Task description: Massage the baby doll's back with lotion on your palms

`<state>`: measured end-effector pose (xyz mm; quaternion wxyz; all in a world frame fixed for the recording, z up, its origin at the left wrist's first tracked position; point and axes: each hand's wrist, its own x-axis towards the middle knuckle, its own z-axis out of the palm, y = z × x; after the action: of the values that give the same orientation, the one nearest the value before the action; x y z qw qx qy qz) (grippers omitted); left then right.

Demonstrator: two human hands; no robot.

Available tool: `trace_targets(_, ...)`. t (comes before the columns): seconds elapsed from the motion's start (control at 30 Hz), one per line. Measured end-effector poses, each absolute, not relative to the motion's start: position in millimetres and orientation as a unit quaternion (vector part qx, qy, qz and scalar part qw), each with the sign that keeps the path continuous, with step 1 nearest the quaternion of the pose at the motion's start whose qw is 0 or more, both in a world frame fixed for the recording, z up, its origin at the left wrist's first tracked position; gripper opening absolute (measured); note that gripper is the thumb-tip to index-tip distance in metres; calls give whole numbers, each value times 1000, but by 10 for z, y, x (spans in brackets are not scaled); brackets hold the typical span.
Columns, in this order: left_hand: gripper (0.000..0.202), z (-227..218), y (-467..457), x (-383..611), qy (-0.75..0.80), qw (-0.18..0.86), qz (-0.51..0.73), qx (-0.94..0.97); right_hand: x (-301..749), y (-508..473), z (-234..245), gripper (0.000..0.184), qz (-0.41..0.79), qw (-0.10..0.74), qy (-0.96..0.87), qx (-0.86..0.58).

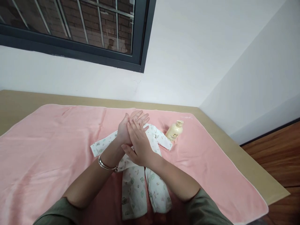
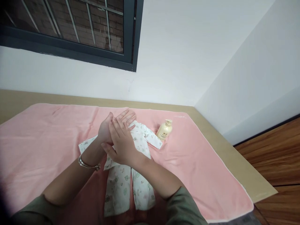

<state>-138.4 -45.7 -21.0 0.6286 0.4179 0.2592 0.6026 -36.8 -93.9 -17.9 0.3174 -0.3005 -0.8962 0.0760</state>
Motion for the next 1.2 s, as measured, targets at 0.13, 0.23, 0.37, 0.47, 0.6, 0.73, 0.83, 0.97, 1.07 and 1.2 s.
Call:
trace_targets(0.13, 60, -393, -327, -1376, 313, 534, 688, 378, -122, -723, -530, 68, 136, 290, -906, -276)
trace_targets(0.23, 48, -653, -217, -1349, 393, 425, 709, 403, 13, -480, -722, 61, 135, 270, -893, -335)
trace_targets(0.37, 45, -961, -178, -1291, 516, 296, 655, 466, -4, -145, -701, 50, 111, 192, -883, -414)
trace_targets(0.47, 51, -1081, -236, -1238, 523, 220, 655, 498, -92, -67, -634, 50, 83, 150, -860, -480)
trace_targets(0.6, 57, -1145, -305, -1221, 521, 176, 673, 494, -41, -284, -726, 52, 32, 161, -891, -422)
trace_targets(0.73, 59, -1185, -306, -1238, 522, 170, 660, 513, 265, -396, -835, 49, 68, 186, -919, -342)
trace_targets(0.83, 59, -1202, -299, -1224, 517, 145, 646, 542, 350, -267, -772, 49, 108, 189, -895, -389)
trace_targets(0.97, 60, -1197, -329, -1217, 498, 107, 646, 569, 34, -145, -658, 49, 87, 158, -870, -459)
trace_targets(1.07, 59, -1198, -369, -1259, 490, 98, 649, 574, -170, -184, -683, 42, 62, 163, -904, -390)
trace_targets(1.2, 58, -1234, -386, -1296, 503, 98, 619, 594, 24, -161, -805, 39, 95, 220, -910, -340)
